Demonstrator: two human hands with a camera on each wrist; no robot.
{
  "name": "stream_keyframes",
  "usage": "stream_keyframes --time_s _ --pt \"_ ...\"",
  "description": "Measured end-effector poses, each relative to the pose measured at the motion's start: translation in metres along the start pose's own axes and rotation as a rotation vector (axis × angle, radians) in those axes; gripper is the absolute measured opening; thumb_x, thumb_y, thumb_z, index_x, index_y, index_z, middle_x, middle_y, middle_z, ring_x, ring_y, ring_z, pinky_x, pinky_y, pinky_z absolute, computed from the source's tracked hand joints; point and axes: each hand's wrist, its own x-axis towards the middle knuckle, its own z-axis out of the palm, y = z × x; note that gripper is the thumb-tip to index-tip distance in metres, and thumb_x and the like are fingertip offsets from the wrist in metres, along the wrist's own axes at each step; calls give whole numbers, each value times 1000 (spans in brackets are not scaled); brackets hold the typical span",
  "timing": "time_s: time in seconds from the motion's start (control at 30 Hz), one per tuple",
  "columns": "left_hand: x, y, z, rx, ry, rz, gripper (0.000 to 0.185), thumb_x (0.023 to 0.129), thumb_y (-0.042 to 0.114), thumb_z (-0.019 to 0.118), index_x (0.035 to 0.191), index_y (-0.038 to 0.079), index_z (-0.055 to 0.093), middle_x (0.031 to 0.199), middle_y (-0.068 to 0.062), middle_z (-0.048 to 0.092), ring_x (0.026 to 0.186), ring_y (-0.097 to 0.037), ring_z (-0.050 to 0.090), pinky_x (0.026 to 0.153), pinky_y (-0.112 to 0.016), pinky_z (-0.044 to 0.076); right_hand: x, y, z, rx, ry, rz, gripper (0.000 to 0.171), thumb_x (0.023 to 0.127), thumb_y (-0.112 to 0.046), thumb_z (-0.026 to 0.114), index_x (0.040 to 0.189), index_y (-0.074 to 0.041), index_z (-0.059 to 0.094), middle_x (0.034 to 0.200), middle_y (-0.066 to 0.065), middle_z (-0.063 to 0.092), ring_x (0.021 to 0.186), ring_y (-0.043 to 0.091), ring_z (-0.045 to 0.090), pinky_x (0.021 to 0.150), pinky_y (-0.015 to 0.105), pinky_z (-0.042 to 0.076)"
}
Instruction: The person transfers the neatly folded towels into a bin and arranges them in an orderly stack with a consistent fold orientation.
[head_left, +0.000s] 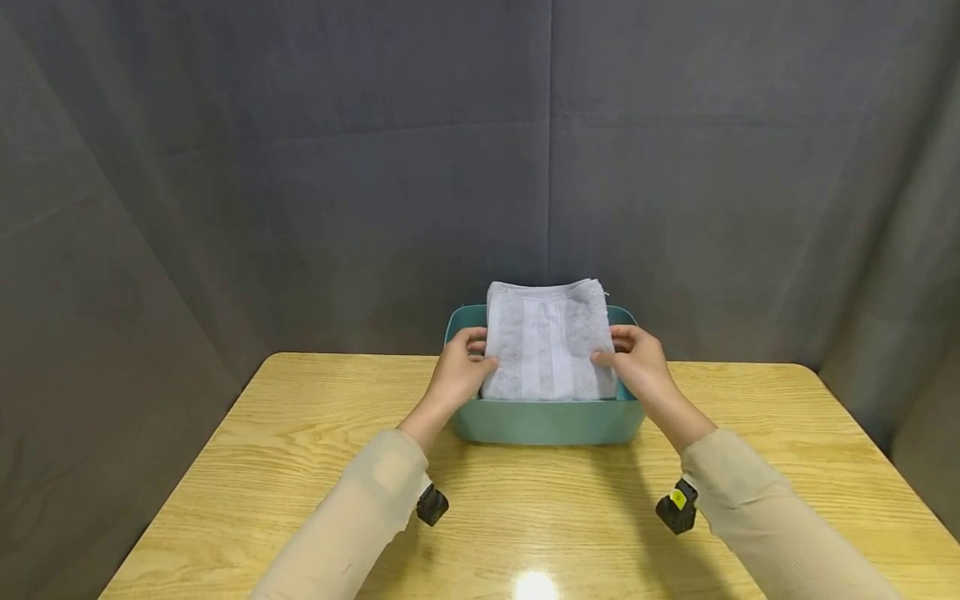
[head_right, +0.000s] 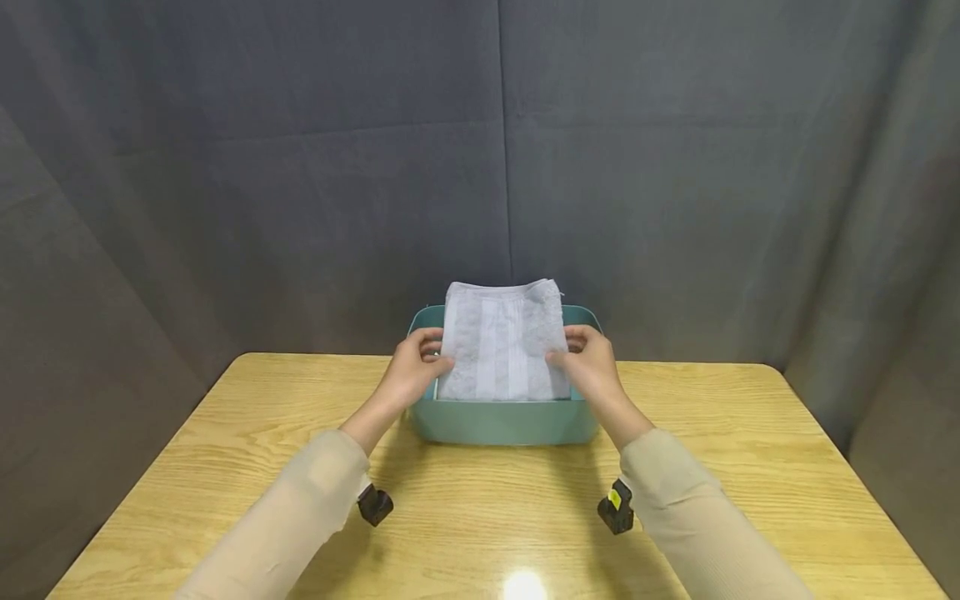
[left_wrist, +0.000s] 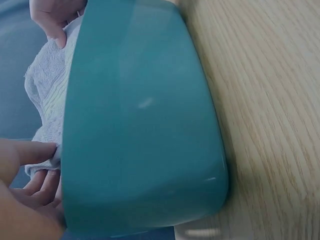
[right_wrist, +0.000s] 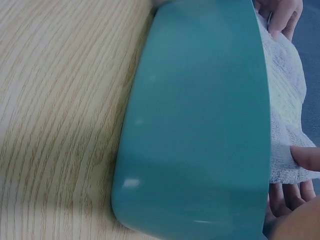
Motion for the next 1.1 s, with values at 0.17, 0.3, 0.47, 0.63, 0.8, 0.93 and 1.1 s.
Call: stream_keyframes --time_s 0.17,0.3,0.47,0.63,0.8,0.93,1.1 --pt "-3 -1 1 88 -18 -7 48 93 2 65 139 -1 49 124 -20 61 109 -31 62 90 -42 52 0 4 0 -71 -9 -37 49 91 -4 68 133 10 49 124 28 58 112 36 55 89 39 47" --pt "-4 -1 3 163 -28 -19 48 93 5 64 139 0 50 123 -18 63 107 -29 63 87 -41 53 0 7 0 -142 -24 -66 47 91 -5 69 131 11 50 120 28 59 107 36 55 83 37 48" --pt "-3 -4 5 251 -20 -22 48 92 4 64 137 0 51 120 -17 66 103 -25 65 82 -38 54 1 10 2 -209 -42 -80 48 91 -7 69 131 11 50 120 28 59 108 38 55 84 41 49" --pt "0 -5 8 335 -18 -2 47 92 3 63 138 -2 50 120 -18 67 99 -24 66 81 -38 55 3 10 6 -245 -37 -104 47 90 -6 69 129 12 50 118 28 59 105 38 57 82 42 51" --pt "0 -5 9 377 -21 8 48 93 2 64 138 -3 49 120 -18 66 98 -25 67 81 -39 54 4 11 9 -292 -30 -109 48 90 -5 69 129 12 50 117 28 59 100 37 58 81 42 52" --pt "-2 -4 10 412 -16 35 48 93 3 65 138 -4 48 117 -17 68 94 -25 67 79 -39 54 4 11 9 -318 -25 -107 49 89 -6 69 130 13 50 116 29 59 98 37 59 80 43 52" --pt "-3 -3 10 478 7 94 49 93 3 66 137 -5 48 110 -15 69 88 -25 67 74 -37 54 4 10 9 -309 -21 -112 49 89 -6 69 129 14 51 117 31 59 101 39 58 84 46 51"
